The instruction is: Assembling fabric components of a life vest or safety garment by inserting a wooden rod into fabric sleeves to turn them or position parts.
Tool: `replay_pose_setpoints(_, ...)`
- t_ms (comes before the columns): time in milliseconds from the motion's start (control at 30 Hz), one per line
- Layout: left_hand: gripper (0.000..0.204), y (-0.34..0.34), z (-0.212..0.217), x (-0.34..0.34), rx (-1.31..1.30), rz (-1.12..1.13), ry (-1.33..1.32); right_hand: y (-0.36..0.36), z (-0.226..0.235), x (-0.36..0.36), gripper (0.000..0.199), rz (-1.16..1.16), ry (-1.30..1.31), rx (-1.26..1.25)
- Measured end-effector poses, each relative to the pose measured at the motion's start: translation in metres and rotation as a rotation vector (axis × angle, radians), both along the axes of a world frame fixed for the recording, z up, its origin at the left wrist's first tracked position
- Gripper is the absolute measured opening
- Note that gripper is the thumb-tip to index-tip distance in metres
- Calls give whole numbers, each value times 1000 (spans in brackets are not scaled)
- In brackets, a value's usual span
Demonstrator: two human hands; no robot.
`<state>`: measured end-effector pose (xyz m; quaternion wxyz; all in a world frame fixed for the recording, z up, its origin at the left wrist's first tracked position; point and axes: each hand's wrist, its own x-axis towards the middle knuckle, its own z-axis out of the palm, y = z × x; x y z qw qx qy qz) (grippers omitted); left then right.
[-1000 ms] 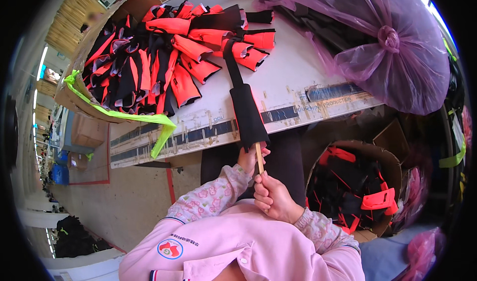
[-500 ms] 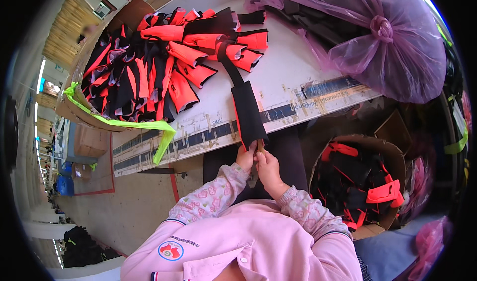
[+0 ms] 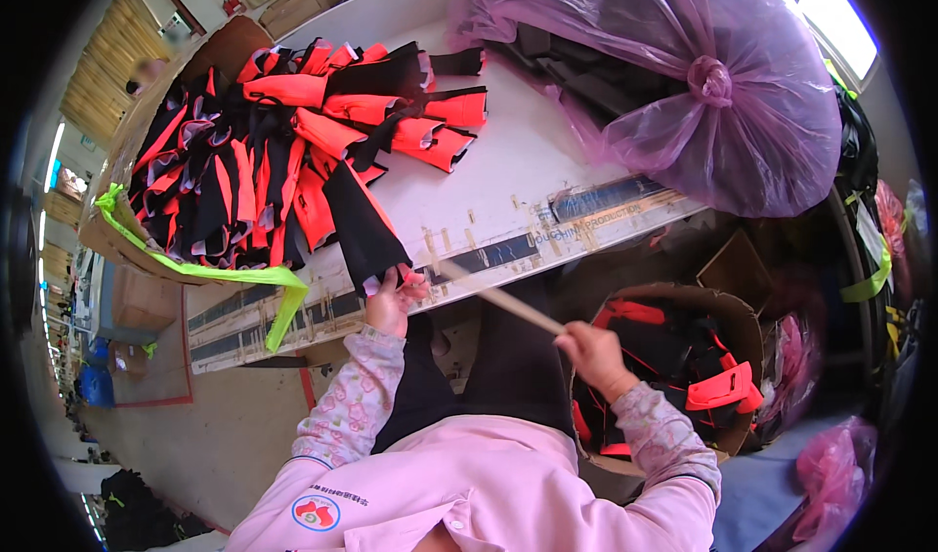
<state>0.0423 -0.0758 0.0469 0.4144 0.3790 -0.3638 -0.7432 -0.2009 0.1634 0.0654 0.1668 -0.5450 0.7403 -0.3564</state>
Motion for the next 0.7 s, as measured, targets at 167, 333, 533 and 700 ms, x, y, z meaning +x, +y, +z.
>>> replay_pose_setpoints(167,30,36,1,-20,266,-235,3,-47,14,-78,16,-276,228,-189)
replay_pose_setpoints(333,40,66,-23,-24,227,-355,-70,-135,41,-140,16,-183,571,-236)
replay_pose_setpoints(533,36,69,-44,-11,181,-348,-100,-257,62,-193,16,-151,882,-325)
replay_pose_setpoints(700,34,73,-47,-20,221,-402,-45,-281,40,-235,25,-243,977,116)
